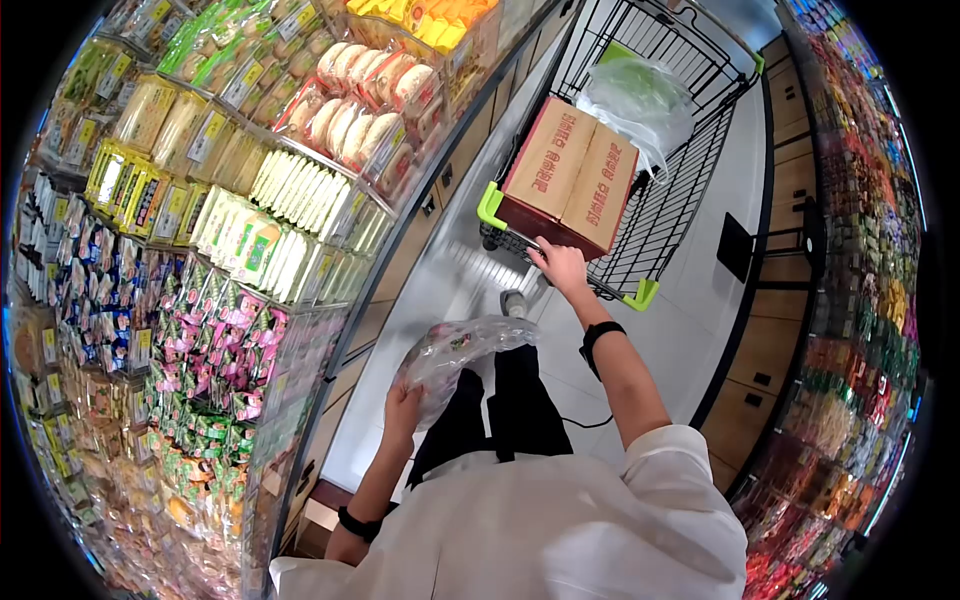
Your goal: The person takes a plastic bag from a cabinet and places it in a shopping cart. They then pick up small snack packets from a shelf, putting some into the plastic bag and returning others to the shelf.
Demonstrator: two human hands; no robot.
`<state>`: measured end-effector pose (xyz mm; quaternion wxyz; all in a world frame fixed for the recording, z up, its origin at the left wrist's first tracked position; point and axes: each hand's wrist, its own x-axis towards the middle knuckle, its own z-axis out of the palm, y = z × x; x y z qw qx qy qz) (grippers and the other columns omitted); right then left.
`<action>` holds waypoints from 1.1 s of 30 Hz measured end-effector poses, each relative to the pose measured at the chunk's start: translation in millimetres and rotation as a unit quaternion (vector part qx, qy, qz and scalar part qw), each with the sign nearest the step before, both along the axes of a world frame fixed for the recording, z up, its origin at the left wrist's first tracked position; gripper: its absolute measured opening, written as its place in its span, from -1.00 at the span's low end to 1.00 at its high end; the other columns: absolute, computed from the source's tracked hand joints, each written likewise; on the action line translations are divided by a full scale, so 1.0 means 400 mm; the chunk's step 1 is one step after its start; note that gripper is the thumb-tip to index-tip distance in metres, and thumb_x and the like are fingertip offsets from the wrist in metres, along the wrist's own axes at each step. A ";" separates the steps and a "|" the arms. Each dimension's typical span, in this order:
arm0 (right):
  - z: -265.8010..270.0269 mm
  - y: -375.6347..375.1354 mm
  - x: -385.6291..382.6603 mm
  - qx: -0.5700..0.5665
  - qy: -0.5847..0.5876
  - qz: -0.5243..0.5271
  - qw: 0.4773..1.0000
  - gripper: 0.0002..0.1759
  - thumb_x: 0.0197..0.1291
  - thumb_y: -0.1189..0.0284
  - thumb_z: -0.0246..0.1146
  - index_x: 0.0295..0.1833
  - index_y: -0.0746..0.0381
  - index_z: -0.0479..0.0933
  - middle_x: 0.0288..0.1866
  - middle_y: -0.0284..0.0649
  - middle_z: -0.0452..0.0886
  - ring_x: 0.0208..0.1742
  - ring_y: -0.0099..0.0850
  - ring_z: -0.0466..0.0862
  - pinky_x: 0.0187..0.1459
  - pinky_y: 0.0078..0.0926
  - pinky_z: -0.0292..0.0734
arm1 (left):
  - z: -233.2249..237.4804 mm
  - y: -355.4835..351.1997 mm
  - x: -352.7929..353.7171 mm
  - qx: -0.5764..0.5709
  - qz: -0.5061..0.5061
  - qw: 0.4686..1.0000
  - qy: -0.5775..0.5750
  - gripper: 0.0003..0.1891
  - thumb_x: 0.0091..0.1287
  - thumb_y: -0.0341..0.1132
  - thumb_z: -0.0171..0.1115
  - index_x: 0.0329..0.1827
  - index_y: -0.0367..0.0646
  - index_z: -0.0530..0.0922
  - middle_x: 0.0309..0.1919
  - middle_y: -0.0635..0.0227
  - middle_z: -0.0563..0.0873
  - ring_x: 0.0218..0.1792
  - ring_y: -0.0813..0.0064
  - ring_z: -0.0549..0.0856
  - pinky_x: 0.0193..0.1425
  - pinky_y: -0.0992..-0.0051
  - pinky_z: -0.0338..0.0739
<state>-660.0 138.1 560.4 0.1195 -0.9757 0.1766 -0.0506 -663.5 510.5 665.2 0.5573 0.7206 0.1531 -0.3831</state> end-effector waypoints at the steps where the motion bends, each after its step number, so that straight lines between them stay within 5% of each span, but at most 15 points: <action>1: -0.001 0.027 -0.010 0.004 -0.005 -0.007 1.000 -0.66 0.25 0.04 0.06 -0.21 0.10 0.45 -0.63 -0.13 0.57 -0.56 -0.14 0.62 -0.54 -0.23 0.48 | 0.021 0.019 0.000 0.016 -0.003 1.000 0.005 -0.82 0.35 -0.30 0.02 -0.16 -0.13 0.57 -0.38 0.52 0.62 -0.38 0.70 0.53 -0.28 0.62 0.38; 15: -0.020 0.388 -0.191 0.021 -0.025 0.005 0.999 -0.64 0.27 0.04 0.05 -0.29 0.12 0.48 -0.71 -0.14 0.52 -0.64 -0.15 0.58 -0.61 -0.24 0.43 | 0.160 0.376 -0.109 0.061 -0.061 0.995 -0.051 -0.85 0.30 -0.28 0.09 -0.40 -0.07 0.55 -0.59 0.66 0.45 -0.59 0.83 0.33 -0.56 0.69 0.10; 18: -0.024 0.445 -0.232 0.026 -0.035 0.010 0.999 -0.64 0.28 0.05 0.03 -0.31 0.11 0.45 -0.72 -0.15 0.51 -0.64 -0.16 0.57 -0.61 -0.22 0.41 | 0.273 0.403 -0.134 0.029 -0.075 0.989 -0.124 -0.84 0.25 -0.37 0.00 -0.37 -0.20 0.55 -0.51 0.60 0.52 -0.47 0.79 0.39 -0.39 0.71 0.20; 20: -0.032 0.487 -0.259 0.034 -0.044 0.010 0.998 -0.64 0.30 0.05 0.01 -0.32 0.11 0.42 -0.72 -0.15 0.50 -0.65 -0.16 0.57 -0.61 -0.20 0.40 | 0.440 0.320 -0.159 0.049 0.014 0.988 -0.144 -0.83 0.25 -0.39 0.01 -0.29 -0.23 0.58 -0.49 0.57 0.56 -0.45 0.77 0.44 -0.39 0.71 0.25; 24: -0.034 0.560 -0.317 0.071 -0.063 0.012 0.995 -0.65 0.31 0.05 -0.02 -0.29 0.10 0.41 -0.74 -0.17 0.49 -0.65 -0.16 0.58 -0.62 -0.19 0.43 | 0.610 0.341 -0.167 0.045 0.098 0.981 -0.162 -0.71 0.23 -0.43 0.07 -0.01 -0.33 0.49 -0.17 0.28 0.59 -0.16 0.52 0.57 -0.05 0.57 0.45; 26: -0.027 0.588 -0.336 0.080 -0.049 0.012 0.996 -0.65 0.31 0.06 -0.04 -0.28 0.11 0.39 -0.72 -0.16 0.50 -0.63 -0.14 0.59 -0.61 -0.16 0.44 | 0.662 0.374 -0.184 0.060 0.106 0.955 -0.271 -0.60 0.21 -0.39 0.11 0.12 -0.35 0.43 -0.02 0.11 0.53 0.04 0.36 0.52 0.12 0.47 0.40; 28: -0.024 0.610 -0.356 0.114 0.006 0.034 0.993 -0.66 0.31 0.08 -0.04 -0.25 0.13 0.38 -0.66 -0.12 0.53 -0.59 -0.11 0.60 -0.58 -0.11 0.46 | 0.698 0.405 -0.179 0.047 -0.007 0.917 -0.395 -0.51 0.21 -0.28 0.06 0.18 -0.37 0.37 0.10 0.05 0.43 0.15 0.25 0.43 0.21 0.36 0.31; 29: -0.076 0.625 -0.367 0.202 -0.044 0.005 0.978 -0.66 0.30 0.08 -0.04 -0.24 0.14 0.37 -0.60 -0.10 0.56 -0.55 -0.10 0.61 -0.57 -0.08 0.46 | 0.707 0.425 -0.173 0.043 -0.093 0.869 -0.484 -0.46 0.21 -0.23 0.04 0.21 -0.38 0.34 0.16 0.02 0.37 0.20 0.19 0.38 0.26 0.31 0.27; 30: -0.143 0.648 -0.371 0.100 -0.163 0.037 0.981 -0.66 0.30 0.07 -0.05 -0.24 0.12 0.37 -0.59 -0.10 0.56 -0.53 -0.10 0.61 -0.56 -0.07 0.45 | 0.721 0.426 -0.170 0.035 -0.165 0.810 -0.562 -0.41 0.20 -0.18 0.02 0.25 -0.38 0.31 0.22 -0.02 0.32 0.26 0.13 0.33 0.30 0.26 0.22; 31: -0.047 0.652 -0.386 0.128 -0.021 0.032 0.991 -0.65 0.31 0.05 -0.07 -0.23 0.10 0.38 -0.59 -0.12 0.56 -0.52 -0.10 0.61 -0.56 -0.08 0.44 | 0.741 0.413 -0.169 0.018 -0.211 0.756 -0.619 -0.36 0.20 -0.12 0.00 0.28 -0.39 0.28 0.28 -0.05 0.27 0.31 0.07 0.28 0.35 0.20 0.18; 33: -0.085 0.684 -0.390 0.098 -0.029 0.021 0.995 -0.69 0.31 0.06 -0.06 -0.17 0.06 0.37 -0.62 -0.20 0.53 -0.54 -0.20 0.61 -0.60 -0.17 0.41 | 0.792 0.349 -0.191 -0.007 -0.211 0.758 -0.617 -0.34 0.19 -0.16 0.07 0.35 -0.21 0.16 0.25 -0.04 0.32 0.27 0.04 0.34 0.24 0.14 0.30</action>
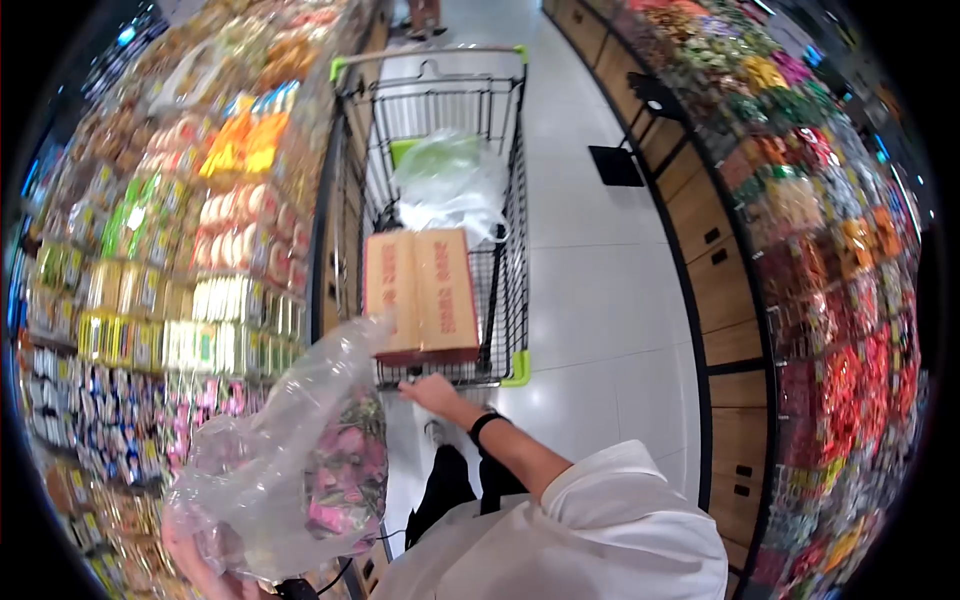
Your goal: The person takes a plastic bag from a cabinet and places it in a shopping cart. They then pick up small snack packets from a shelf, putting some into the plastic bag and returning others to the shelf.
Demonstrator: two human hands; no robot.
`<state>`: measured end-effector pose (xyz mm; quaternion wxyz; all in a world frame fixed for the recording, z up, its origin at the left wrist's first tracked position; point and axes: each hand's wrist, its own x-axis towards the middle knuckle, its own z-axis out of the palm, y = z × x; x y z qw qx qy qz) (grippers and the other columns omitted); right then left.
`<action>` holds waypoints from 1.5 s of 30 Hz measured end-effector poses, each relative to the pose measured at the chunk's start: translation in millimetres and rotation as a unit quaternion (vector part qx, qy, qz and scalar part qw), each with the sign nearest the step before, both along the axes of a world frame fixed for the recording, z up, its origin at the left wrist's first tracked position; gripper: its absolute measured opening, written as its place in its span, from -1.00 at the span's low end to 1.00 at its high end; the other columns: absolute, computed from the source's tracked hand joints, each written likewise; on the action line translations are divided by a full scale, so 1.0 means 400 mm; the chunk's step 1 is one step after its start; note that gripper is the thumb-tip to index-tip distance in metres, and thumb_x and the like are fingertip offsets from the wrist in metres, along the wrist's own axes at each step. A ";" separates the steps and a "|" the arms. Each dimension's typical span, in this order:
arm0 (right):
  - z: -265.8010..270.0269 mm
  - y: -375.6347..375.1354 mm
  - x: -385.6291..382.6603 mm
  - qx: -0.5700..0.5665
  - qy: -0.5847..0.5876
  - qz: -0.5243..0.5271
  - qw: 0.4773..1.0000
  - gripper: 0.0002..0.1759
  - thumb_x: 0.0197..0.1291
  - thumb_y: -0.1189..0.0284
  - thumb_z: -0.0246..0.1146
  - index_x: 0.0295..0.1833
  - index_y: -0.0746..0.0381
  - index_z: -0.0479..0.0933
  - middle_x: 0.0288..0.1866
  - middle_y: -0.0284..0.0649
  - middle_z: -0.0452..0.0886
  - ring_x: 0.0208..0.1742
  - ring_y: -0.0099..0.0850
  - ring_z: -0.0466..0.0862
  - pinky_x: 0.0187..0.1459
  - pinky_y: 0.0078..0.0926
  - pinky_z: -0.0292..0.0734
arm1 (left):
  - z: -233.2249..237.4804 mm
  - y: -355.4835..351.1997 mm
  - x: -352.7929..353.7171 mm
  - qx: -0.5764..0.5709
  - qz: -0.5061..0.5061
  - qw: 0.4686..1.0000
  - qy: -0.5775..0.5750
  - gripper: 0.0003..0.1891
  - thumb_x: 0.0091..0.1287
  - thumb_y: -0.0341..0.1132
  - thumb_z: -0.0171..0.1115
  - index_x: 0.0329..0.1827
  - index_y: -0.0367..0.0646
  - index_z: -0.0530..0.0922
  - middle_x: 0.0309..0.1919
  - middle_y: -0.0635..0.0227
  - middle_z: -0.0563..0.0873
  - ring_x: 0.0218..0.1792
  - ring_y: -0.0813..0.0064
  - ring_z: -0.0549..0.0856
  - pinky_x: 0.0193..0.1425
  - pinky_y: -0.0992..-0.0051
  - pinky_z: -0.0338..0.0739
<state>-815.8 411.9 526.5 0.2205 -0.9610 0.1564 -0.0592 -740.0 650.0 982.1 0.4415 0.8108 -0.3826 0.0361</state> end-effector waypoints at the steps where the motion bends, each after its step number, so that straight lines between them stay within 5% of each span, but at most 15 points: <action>1: 0.012 0.012 -0.009 -0.005 -0.015 -0.002 1.000 -0.67 0.32 0.04 -0.08 -0.17 0.06 0.38 -0.64 -0.21 0.53 -0.57 -0.19 0.60 -0.61 -0.19 0.41 | -0.013 0.041 0.056 0.019 -0.019 1.000 0.011 -0.26 0.15 -0.23 0.15 0.41 -0.04 0.05 0.22 -0.02 0.38 0.22 0.00 0.40 0.14 0.08 0.42; 2: 0.019 0.025 -0.018 -0.013 -0.046 -0.010 0.999 -0.67 0.32 0.04 -0.08 -0.17 0.05 0.38 -0.65 -0.20 0.52 -0.59 -0.18 0.59 -0.61 -0.21 0.42 | -0.016 0.050 0.104 0.041 -0.036 0.998 0.022 -0.13 0.11 -0.30 0.23 0.47 0.14 -0.06 0.18 0.00 0.44 0.17 -0.03 0.46 0.03 0.02 0.53; 4: 0.033 0.046 -0.028 -0.011 -0.015 -0.013 1.000 -0.67 0.32 0.04 -0.08 -0.10 0.03 0.40 -0.65 -0.21 0.53 -0.59 -0.18 0.60 -0.61 -0.22 0.43 | -0.062 0.035 0.185 -0.085 -0.098 0.982 0.138 -0.34 0.22 -0.11 0.07 0.35 -0.22 0.15 0.27 -0.04 0.30 0.28 0.01 0.33 0.25 0.14 0.30; 7: 0.084 0.069 -0.036 0.025 0.056 -0.011 0.998 -0.64 0.27 0.09 0.00 0.00 0.10 0.42 -0.48 -0.18 0.59 -0.43 -0.15 0.63 -0.47 -0.16 0.47 | 0.033 -0.195 0.125 -0.136 -0.121 0.982 0.058 -0.49 0.34 -0.13 0.05 0.22 -0.34 0.35 0.09 0.11 0.46 0.02 0.37 0.52 0.00 0.49 0.46; 9: 0.090 0.087 -0.054 0.073 0.067 -0.017 0.995 -0.60 0.22 0.11 0.07 0.03 0.15 0.44 -0.35 -0.12 0.61 -0.29 -0.14 0.64 -0.36 -0.14 0.50 | 0.050 -0.279 0.141 -0.202 -0.035 0.903 0.378 -0.60 0.36 -0.25 0.06 0.18 -0.29 0.39 -0.09 0.26 0.58 -0.21 0.60 0.58 -0.25 0.70 0.48; 11: 0.060 0.093 -0.075 0.128 0.025 -0.029 0.991 -0.56 0.16 0.11 0.14 0.03 0.18 0.43 -0.22 -0.06 0.60 -0.16 -0.12 0.62 -0.24 -0.14 0.53 | 0.023 -0.353 0.182 -0.211 -0.131 0.861 0.443 -0.64 0.33 -0.28 0.11 0.14 -0.23 0.43 -0.12 0.38 0.59 -0.26 0.63 0.57 -0.25 0.70 0.45; 12: 0.050 0.092 -0.089 0.114 0.042 -0.007 0.993 -0.48 0.19 0.07 0.11 0.18 0.12 0.34 -0.19 -0.08 0.55 -0.07 -0.13 0.56 -0.17 -0.19 0.54 | 0.013 -0.392 0.181 -0.206 -0.143 0.863 0.439 -0.66 0.33 -0.29 0.11 0.13 -0.22 0.44 -0.12 0.38 0.59 -0.26 0.63 0.57 -0.23 0.69 0.46; 18: 0.133 0.077 -0.198 0.133 0.052 -0.124 0.982 -0.59 0.19 0.10 0.13 -0.03 0.20 0.46 -0.21 -0.08 0.55 -0.10 -0.10 0.55 -0.10 -0.18 0.48 | -0.131 -0.519 0.190 -0.201 -0.252 0.819 0.476 -0.75 0.34 -0.39 0.05 0.04 -0.21 0.51 -0.20 0.42 0.61 -0.25 0.67 0.57 -0.22 0.67 0.46; 26: 0.318 0.040 -0.281 0.260 -0.047 -0.225 0.938 -0.66 0.25 0.17 0.12 -0.24 0.26 0.50 -0.40 -0.12 0.59 -0.27 -0.20 0.62 -0.21 -0.29 0.50 | -0.626 -0.543 0.271 -0.089 -0.256 0.819 0.506 -0.75 0.35 -0.39 -0.01 0.03 -0.28 0.48 -0.15 0.38 0.58 -0.13 0.57 0.54 -0.01 0.55 0.41; 29: 0.387 -0.026 -0.206 0.392 -0.170 -0.230 0.874 -0.61 0.27 0.12 0.16 -0.09 0.26 0.48 -0.36 -0.16 0.60 -0.26 -0.37 0.63 -0.22 -0.41 0.51 | -0.559 -0.492 0.224 -0.083 -0.279 0.822 0.489 -0.72 0.37 -0.36 -0.01 0.07 -0.29 0.46 -0.10 0.35 0.57 -0.09 0.53 0.53 0.03 0.54 0.40; 31: 0.431 -0.062 -0.117 0.308 -0.341 -0.206 0.864 -0.51 0.25 0.05 0.15 -0.01 0.27 0.38 -0.48 -0.20 0.58 -0.49 -0.43 0.58 -0.41 -0.42 0.48 | -0.574 -0.482 0.226 -0.050 -0.332 0.819 0.466 -0.65 0.40 -0.26 -0.01 0.16 -0.26 0.40 -0.03 0.30 0.56 -0.03 0.47 0.56 0.05 0.46 0.44; 33: 0.492 -0.083 -0.045 0.454 -0.325 -0.218 0.801 -0.45 0.23 0.03 0.17 0.06 0.28 0.32 -0.46 -0.21 0.57 -0.49 -0.47 0.58 -0.47 -0.50 0.46 | -0.609 -0.493 0.234 0.017 -0.317 0.847 0.426 -0.63 0.40 -0.23 0.03 0.19 -0.23 0.38 -0.01 0.31 0.54 -0.04 0.49 0.54 0.03 0.50 0.42; 36: 0.558 -0.113 0.012 0.463 -0.192 -0.213 0.839 -0.44 0.19 0.03 0.23 0.00 0.33 0.41 -0.29 -0.14 0.60 -0.29 -0.47 0.58 -0.38 -0.54 0.45 | -0.608 -0.507 0.216 0.016 -0.323 0.914 0.247 -0.66 0.35 -0.30 0.13 0.13 -0.20 0.38 -0.07 0.36 0.51 -0.14 0.55 0.49 -0.02 0.57 0.37; 39: 0.557 -0.125 0.041 0.463 -0.261 -0.202 0.823 -0.47 0.17 0.01 0.24 -0.15 0.32 0.42 -0.39 -0.19 0.56 -0.37 -0.49 0.55 -0.46 -0.53 0.40 | -0.511 -0.542 0.204 -0.011 -0.338 0.906 0.255 -0.67 0.31 -0.40 0.13 0.11 -0.27 0.37 -0.15 0.33 0.49 -0.11 0.56 0.46 0.04 0.57 0.35; 45: 0.459 -0.140 0.048 0.402 -0.294 -0.188 0.847 -0.67 0.12 0.26 0.32 -0.33 0.27 0.38 -0.58 -0.33 0.43 -0.55 -0.57 0.40 -0.55 -0.54 0.27 | -0.534 -0.573 0.190 0.058 -0.318 0.780 0.535 -0.90 0.37 -0.31 0.13 -0.29 -0.12 0.48 -0.50 0.60 0.46 -0.51 0.80 0.39 -0.43 0.73 0.29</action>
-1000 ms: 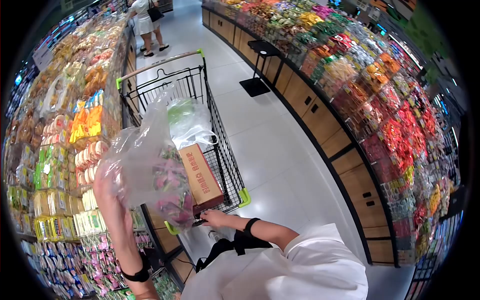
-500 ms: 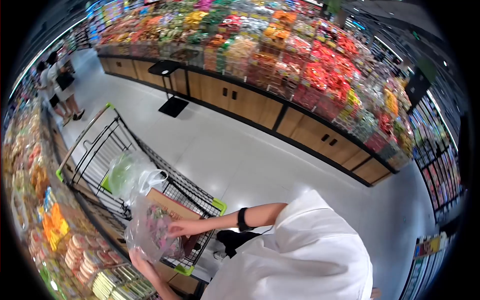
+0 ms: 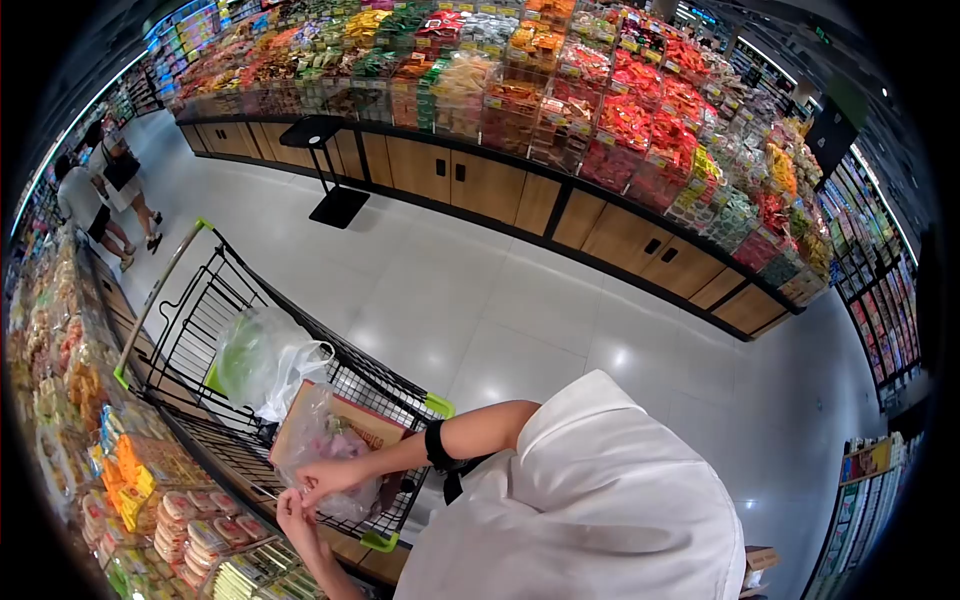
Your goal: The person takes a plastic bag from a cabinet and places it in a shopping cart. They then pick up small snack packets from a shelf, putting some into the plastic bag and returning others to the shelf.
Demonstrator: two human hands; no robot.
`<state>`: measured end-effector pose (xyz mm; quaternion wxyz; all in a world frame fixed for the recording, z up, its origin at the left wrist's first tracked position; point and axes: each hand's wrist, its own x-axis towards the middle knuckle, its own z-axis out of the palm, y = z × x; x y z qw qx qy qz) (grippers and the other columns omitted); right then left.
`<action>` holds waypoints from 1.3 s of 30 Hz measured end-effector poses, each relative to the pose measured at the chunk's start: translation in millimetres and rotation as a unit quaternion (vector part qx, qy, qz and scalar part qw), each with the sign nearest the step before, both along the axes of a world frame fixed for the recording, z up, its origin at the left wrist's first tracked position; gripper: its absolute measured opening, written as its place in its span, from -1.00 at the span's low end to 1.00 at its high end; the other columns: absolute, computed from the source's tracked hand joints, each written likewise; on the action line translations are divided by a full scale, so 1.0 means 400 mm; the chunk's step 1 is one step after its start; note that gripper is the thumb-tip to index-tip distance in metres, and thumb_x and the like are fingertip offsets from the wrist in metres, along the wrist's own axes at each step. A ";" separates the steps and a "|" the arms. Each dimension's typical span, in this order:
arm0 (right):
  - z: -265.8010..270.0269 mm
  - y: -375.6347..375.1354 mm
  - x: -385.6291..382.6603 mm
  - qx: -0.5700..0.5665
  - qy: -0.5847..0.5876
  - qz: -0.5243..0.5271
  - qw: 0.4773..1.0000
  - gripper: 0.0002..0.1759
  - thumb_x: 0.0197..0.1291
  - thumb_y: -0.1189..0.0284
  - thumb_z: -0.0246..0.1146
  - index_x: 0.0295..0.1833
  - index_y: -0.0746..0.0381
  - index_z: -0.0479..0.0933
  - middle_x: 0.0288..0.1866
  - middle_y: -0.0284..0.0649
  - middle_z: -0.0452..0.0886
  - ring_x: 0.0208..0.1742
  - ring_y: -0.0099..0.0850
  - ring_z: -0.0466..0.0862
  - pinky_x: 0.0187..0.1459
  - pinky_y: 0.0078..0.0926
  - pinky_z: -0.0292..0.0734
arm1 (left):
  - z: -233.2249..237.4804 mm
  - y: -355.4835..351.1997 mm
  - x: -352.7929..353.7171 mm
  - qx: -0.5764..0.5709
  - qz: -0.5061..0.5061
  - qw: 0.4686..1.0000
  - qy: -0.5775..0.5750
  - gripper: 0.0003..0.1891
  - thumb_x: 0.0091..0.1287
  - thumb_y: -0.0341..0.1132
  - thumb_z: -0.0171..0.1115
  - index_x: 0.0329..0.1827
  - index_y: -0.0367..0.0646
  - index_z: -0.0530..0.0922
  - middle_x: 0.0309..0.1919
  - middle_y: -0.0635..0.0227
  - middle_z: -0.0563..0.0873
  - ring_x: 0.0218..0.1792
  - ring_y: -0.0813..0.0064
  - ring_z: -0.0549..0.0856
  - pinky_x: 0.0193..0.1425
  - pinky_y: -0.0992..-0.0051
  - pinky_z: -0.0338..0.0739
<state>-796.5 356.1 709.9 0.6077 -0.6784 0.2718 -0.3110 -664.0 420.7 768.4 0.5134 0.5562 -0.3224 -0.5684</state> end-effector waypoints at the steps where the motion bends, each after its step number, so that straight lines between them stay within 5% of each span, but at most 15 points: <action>1: 0.004 0.001 -0.005 0.020 -0.034 0.016 0.999 -0.70 0.11 0.31 0.32 -0.35 0.27 0.39 -0.59 -0.35 0.43 -0.55 -0.59 0.39 -0.55 -0.56 0.27 | 0.003 0.004 -0.013 0.001 0.013 1.000 0.012 -0.90 0.36 -0.32 0.14 -0.29 -0.12 0.48 -0.51 0.60 0.46 -0.52 0.80 0.39 -0.41 0.73 0.33; 6: 0.022 -0.029 -0.031 0.014 -0.102 -0.001 0.995 -0.80 -0.04 0.51 0.34 -0.53 0.27 0.42 -0.65 -0.33 0.48 -0.64 -0.59 0.45 -0.62 -0.57 0.29 | -0.038 0.014 0.008 -0.039 0.035 0.995 0.084 -0.90 0.33 -0.36 0.17 -0.25 -0.18 0.47 -0.42 0.52 0.55 -0.42 0.74 0.58 -0.26 0.70 0.57; 10: 0.057 -0.019 -0.044 0.079 -0.095 0.031 0.992 -0.85 0.11 0.41 0.27 -0.36 0.27 0.53 -0.58 -0.34 0.49 -0.51 -0.59 0.47 -0.47 -0.57 0.35 | -0.006 0.009 -0.004 -0.001 0.037 0.991 0.126 -0.88 0.34 -0.31 0.18 -0.24 -0.14 0.46 -0.37 0.46 0.58 -0.33 0.70 0.62 -0.26 0.67 0.55; 12: 0.037 -0.003 -0.042 -0.107 -0.078 -0.005 0.991 -0.81 0.13 0.35 0.25 -0.30 0.27 0.56 -0.54 -0.25 0.53 -0.48 -0.49 0.52 -0.43 -0.49 0.39 | 0.112 0.010 -0.093 0.069 0.071 0.985 0.143 -0.88 0.36 -0.27 0.16 -0.24 -0.11 0.46 -0.40 0.48 0.58 -0.36 0.71 0.60 -0.32 0.70 0.51; 13: 0.029 0.006 -0.042 -0.198 -0.070 -0.021 0.977 -0.79 0.14 0.32 0.24 -0.27 0.27 0.57 -0.52 -0.21 0.55 -0.46 -0.44 0.54 -0.40 -0.46 0.40 | 0.079 0.008 -0.083 0.051 0.041 0.992 0.105 -0.88 0.36 -0.26 0.15 -0.24 -0.10 0.46 -0.41 0.51 0.57 -0.38 0.72 0.59 -0.34 0.71 0.49; 16: 0.033 0.026 -0.062 -0.131 -0.020 0.081 0.988 -0.76 0.15 0.29 0.23 -0.26 0.26 0.59 -0.47 -0.13 0.57 -0.42 -0.29 0.57 -0.35 -0.36 0.43 | -0.024 0.002 -0.038 0.025 -0.008 0.999 0.038 -0.87 0.37 -0.23 0.13 -0.25 -0.06 0.46 -0.45 0.55 0.56 -0.42 0.73 0.56 -0.39 0.73 0.44; 22: 0.100 0.015 -0.115 -0.142 0.055 0.064 0.986 -0.76 0.04 0.36 0.26 -0.21 0.27 0.52 -0.47 -0.12 0.56 -0.45 -0.27 0.56 -0.36 -0.31 0.43 | -0.056 0.014 -0.018 -0.002 0.043 0.998 0.041 -0.86 0.38 -0.26 0.13 -0.33 -0.08 0.47 -0.52 0.58 0.53 -0.54 0.77 0.48 -0.47 0.74 0.37; 25: 0.062 0.028 -0.112 -0.179 0.069 0.015 0.981 -0.75 -0.02 0.42 0.26 -0.21 0.28 0.47 -0.47 -0.13 0.56 -0.45 -0.29 0.57 -0.37 -0.30 0.45 | -0.071 0.004 -0.020 -0.009 0.019 0.998 0.051 -0.89 0.35 -0.32 0.15 -0.32 -0.11 0.49 -0.43 0.52 0.57 -0.42 0.75 0.53 -0.39 0.71 0.42; 29: 0.015 -0.021 -0.138 -0.146 0.073 -0.021 0.986 -0.89 -0.04 0.53 0.26 -0.34 0.28 0.51 -0.45 -0.19 0.61 -0.40 -0.46 0.61 -0.37 -0.43 0.46 | -0.021 0.005 -0.021 -0.018 0.053 0.998 0.024 -0.90 0.31 -0.36 0.20 -0.33 -0.15 0.49 -0.43 0.52 0.56 -0.44 0.76 0.50 -0.41 0.72 0.38; 31: 0.105 -0.031 -0.176 -0.078 0.115 -0.004 0.990 -0.89 -0.05 0.56 0.31 -0.35 0.27 0.52 -0.46 -0.25 0.60 -0.39 -0.53 0.58 -0.33 -0.53 0.47 | -0.008 -0.004 -0.009 0.005 0.070 0.997 -0.038 -0.84 0.28 -0.36 0.23 -0.45 -0.10 0.47 -0.59 0.58 0.47 -0.59 0.80 0.37 -0.52 0.71 0.27; 39: 0.127 -0.034 -0.204 -0.027 0.116 -0.023 0.993 -0.81 0.11 0.40 0.28 -0.37 0.33 0.51 -0.57 -0.31 0.51 -0.51 -0.61 0.48 -0.41 -0.60 0.39 | -0.001 -0.003 0.012 -0.006 0.093 0.994 0.049 -0.76 0.34 -0.34 0.17 -0.52 -0.11 0.40 -0.68 0.55 0.42 -0.66 0.74 0.37 -0.55 0.70 0.24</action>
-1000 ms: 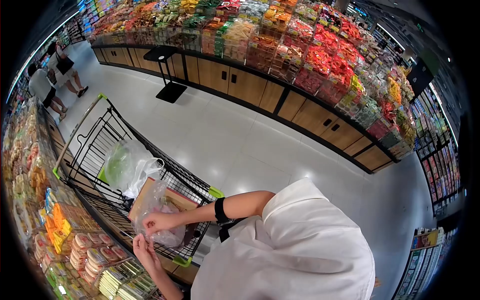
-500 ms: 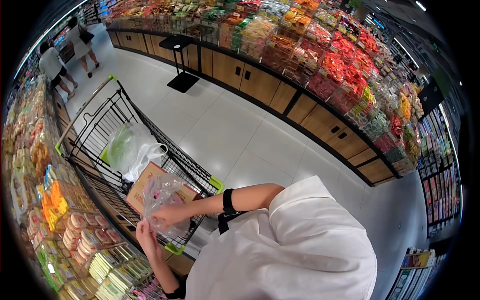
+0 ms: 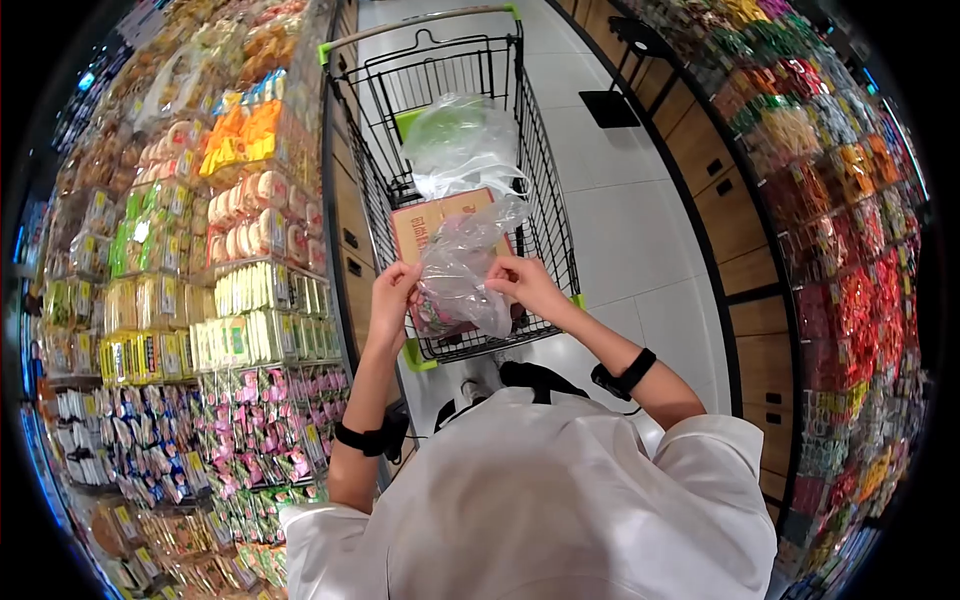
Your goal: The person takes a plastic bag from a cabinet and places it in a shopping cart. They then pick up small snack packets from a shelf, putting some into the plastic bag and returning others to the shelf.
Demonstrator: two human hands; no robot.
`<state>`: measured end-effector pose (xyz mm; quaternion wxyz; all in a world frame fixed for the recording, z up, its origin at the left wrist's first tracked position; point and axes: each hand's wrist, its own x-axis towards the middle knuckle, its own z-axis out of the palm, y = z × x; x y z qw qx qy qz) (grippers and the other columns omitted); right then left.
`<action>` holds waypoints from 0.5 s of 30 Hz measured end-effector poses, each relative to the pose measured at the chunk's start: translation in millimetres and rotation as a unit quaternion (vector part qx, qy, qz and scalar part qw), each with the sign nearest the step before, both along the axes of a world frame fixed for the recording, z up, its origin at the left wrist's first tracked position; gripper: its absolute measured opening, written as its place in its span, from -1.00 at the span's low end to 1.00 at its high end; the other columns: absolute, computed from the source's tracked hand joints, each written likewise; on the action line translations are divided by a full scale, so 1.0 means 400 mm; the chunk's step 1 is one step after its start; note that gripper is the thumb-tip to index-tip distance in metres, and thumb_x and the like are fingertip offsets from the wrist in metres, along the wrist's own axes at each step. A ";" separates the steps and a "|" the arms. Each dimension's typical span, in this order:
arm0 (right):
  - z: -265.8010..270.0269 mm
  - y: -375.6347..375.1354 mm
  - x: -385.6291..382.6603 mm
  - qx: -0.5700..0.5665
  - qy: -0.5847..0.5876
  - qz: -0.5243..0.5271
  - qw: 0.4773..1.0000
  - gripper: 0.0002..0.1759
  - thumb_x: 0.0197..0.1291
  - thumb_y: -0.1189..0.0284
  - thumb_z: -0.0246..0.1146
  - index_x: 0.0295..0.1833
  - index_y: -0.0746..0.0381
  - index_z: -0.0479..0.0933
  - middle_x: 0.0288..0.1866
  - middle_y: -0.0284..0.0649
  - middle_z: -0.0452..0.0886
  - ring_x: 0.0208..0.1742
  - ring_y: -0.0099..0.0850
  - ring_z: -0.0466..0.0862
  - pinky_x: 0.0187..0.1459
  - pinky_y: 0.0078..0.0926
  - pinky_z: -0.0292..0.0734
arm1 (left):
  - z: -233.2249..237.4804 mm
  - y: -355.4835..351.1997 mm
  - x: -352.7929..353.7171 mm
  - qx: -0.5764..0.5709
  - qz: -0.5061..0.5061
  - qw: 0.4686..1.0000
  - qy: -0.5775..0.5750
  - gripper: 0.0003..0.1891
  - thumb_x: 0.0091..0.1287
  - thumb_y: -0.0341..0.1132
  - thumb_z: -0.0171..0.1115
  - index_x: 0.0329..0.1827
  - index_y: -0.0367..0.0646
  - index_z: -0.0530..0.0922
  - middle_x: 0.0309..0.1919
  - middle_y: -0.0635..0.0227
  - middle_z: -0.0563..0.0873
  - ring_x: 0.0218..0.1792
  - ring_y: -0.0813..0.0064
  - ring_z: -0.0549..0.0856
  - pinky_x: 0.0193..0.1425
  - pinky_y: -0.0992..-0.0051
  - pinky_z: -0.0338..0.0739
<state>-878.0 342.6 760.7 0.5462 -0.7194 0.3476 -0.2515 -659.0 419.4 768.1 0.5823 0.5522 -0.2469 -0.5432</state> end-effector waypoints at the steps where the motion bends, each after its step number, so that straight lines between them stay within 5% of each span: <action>1: -0.006 0.003 -0.001 0.016 -0.001 0.017 1.000 -0.78 0.14 0.37 0.27 -0.36 0.33 0.52 -0.57 -0.32 0.52 -0.50 -0.61 0.48 -0.40 -0.61 0.40 | -0.001 0.005 0.005 0.001 0.000 1.000 0.014 -0.76 0.34 -0.33 0.16 -0.52 -0.11 0.40 -0.66 0.55 0.43 -0.64 0.74 0.38 -0.54 0.69 0.26; 5: -0.043 0.008 -0.012 0.095 -0.038 0.034 0.994 -0.70 0.24 0.26 0.21 -0.33 0.31 0.55 -0.53 -0.35 0.56 -0.49 -0.61 0.50 -0.38 -0.64 0.41 | 0.017 0.015 0.028 0.003 0.005 1.000 -0.003 -0.78 0.35 -0.31 0.15 -0.48 -0.14 0.43 -0.61 0.54 0.44 -0.57 0.75 0.39 -0.47 0.67 0.28; 10: -0.025 -0.031 0.008 0.298 -0.140 -0.118 0.937 -0.76 0.31 0.35 0.12 -0.03 0.28 0.47 -0.22 -0.31 0.60 -0.26 -0.60 0.57 -0.13 -0.67 0.46 | 0.014 0.013 -0.022 0.010 -0.171 0.976 -0.137 -0.81 0.32 -0.29 0.20 -0.43 -0.16 0.46 -0.58 0.57 0.44 -0.51 0.76 0.40 -0.43 0.69 0.27; 14: -0.057 -0.064 -0.018 0.270 -0.117 -0.084 0.952 -0.82 0.29 0.39 0.12 -0.13 0.27 0.51 -0.34 -0.33 0.58 -0.28 -0.59 0.56 -0.16 -0.62 0.45 | -0.034 0.009 -0.112 0.019 -0.314 0.947 -0.058 -0.81 0.28 -0.29 0.24 -0.40 -0.15 0.45 -0.59 0.57 0.44 -0.49 0.75 0.43 -0.44 0.70 0.28; 15: -0.058 -0.071 -0.030 0.271 -0.126 -0.074 0.951 -0.83 0.29 0.39 0.13 -0.14 0.27 0.51 -0.36 -0.34 0.57 -0.29 -0.60 0.55 -0.17 -0.63 0.44 | -0.046 0.002 -0.121 0.017 -0.267 0.958 -0.102 -0.81 0.29 -0.28 0.24 -0.39 -0.16 0.45 -0.56 0.56 0.45 -0.48 0.75 0.44 -0.44 0.70 0.30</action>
